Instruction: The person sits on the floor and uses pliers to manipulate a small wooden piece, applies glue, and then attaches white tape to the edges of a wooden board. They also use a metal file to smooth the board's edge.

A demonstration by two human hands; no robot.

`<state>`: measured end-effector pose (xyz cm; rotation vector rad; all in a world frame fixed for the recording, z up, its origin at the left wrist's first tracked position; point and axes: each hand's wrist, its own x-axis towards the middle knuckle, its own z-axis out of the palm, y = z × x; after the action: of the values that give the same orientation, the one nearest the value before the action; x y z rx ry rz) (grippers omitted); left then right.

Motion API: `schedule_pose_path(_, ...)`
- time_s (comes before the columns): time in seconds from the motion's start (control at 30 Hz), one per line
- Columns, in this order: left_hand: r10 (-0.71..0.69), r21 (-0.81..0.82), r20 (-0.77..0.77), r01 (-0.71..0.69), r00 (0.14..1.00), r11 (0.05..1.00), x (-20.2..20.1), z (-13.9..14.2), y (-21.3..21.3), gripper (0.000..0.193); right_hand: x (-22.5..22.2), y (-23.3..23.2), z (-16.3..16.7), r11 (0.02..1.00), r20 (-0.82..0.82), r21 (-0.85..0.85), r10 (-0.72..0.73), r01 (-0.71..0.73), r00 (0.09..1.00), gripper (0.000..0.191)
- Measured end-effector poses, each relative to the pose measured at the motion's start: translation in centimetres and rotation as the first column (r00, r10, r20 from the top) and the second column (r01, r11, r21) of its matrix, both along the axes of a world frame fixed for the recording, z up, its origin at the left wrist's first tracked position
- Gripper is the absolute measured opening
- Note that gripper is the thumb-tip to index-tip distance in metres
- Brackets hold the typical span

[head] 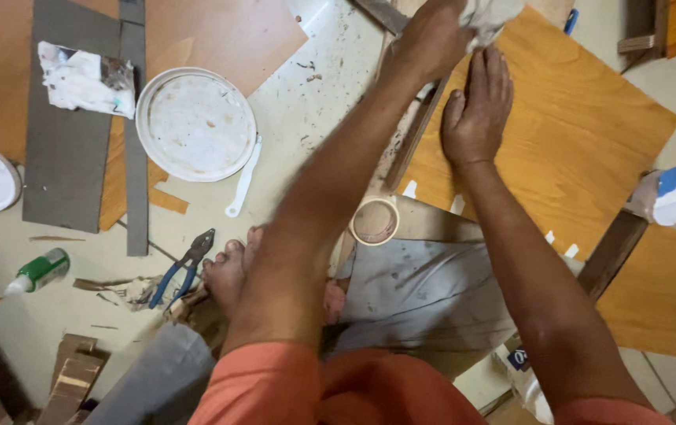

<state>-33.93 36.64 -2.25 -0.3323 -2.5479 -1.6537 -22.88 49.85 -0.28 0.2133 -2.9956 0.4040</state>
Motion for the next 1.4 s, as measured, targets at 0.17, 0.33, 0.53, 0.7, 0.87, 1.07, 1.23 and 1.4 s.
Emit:
schedule_pose_path(0.17, -0.381, -0.045, 0.394, 0.432, 0.837, 0.901, 9.7, -0.2, -4.8, 0.051, 0.4, 0.2, -0.2, 0.999, -0.040, -0.044, -0.006, 0.004, 0.999, 0.058)
schedule_pose_path(0.33, -0.791, -0.156, 0.512, 0.942, 0.334, 0.296, 18.0, 0.5, -12.4, 0.037, 0.4, 0.3, -0.5, 0.999, -0.010, 0.039, 0.022, -0.022, 1.000, 0.058)
schedule_pose_path(0.53, -0.366, -0.030, 0.516, 0.443, 0.775, 0.896, 7.3, -0.5, -11.1, 0.060, 0.7, -0.4, 0.3, 1.000, 0.002, -0.017, 0.003, -0.003, 1.000, 0.059)
schedule_pose_path(0.7, -0.070, -0.027, 0.455, 0.092, 0.888, 0.995, 3.9, 0.1, -4.3, 0.055, 0.2, -1.1, 0.9, 1.000, -0.034, -0.010, 0.012, -0.013, 0.999, 0.058)
schedule_pose_path(0.87, -0.326, -0.119, 0.228, 0.359, 0.917, 0.926, 13.4, -1.5, -5.4, 0.050, 0.5, -0.8, 0.6, 0.998, -0.078, -0.027, 0.063, -0.065, 0.995, 0.052)
schedule_pose_path(1.07, -0.600, -0.292, 0.574, 0.824, 0.557, 0.485, 14.8, -0.1, -16.9, 0.047, 0.8, -0.6, 1.2, 0.999, -0.038, -0.048, 0.001, -0.003, 0.999, 0.052)
schedule_pose_path(1.23, 0.024, -0.547, 0.426, 0.236, 0.904, 0.803, 8.8, 6.8, -20.7, 0.056, 2.2, -1.0, 2.9, 0.995, 0.025, -0.075, -0.067, 0.069, 0.997, 0.056)
schedule_pose_path(1.4, 0.269, -0.654, -0.276, -0.385, 0.923, 0.651, 9.9, 7.9, -14.1, 0.059, 8.2, 0.6, 4.0, 0.968, 0.038, -0.249, 0.008, 0.002, 0.999, 0.052)
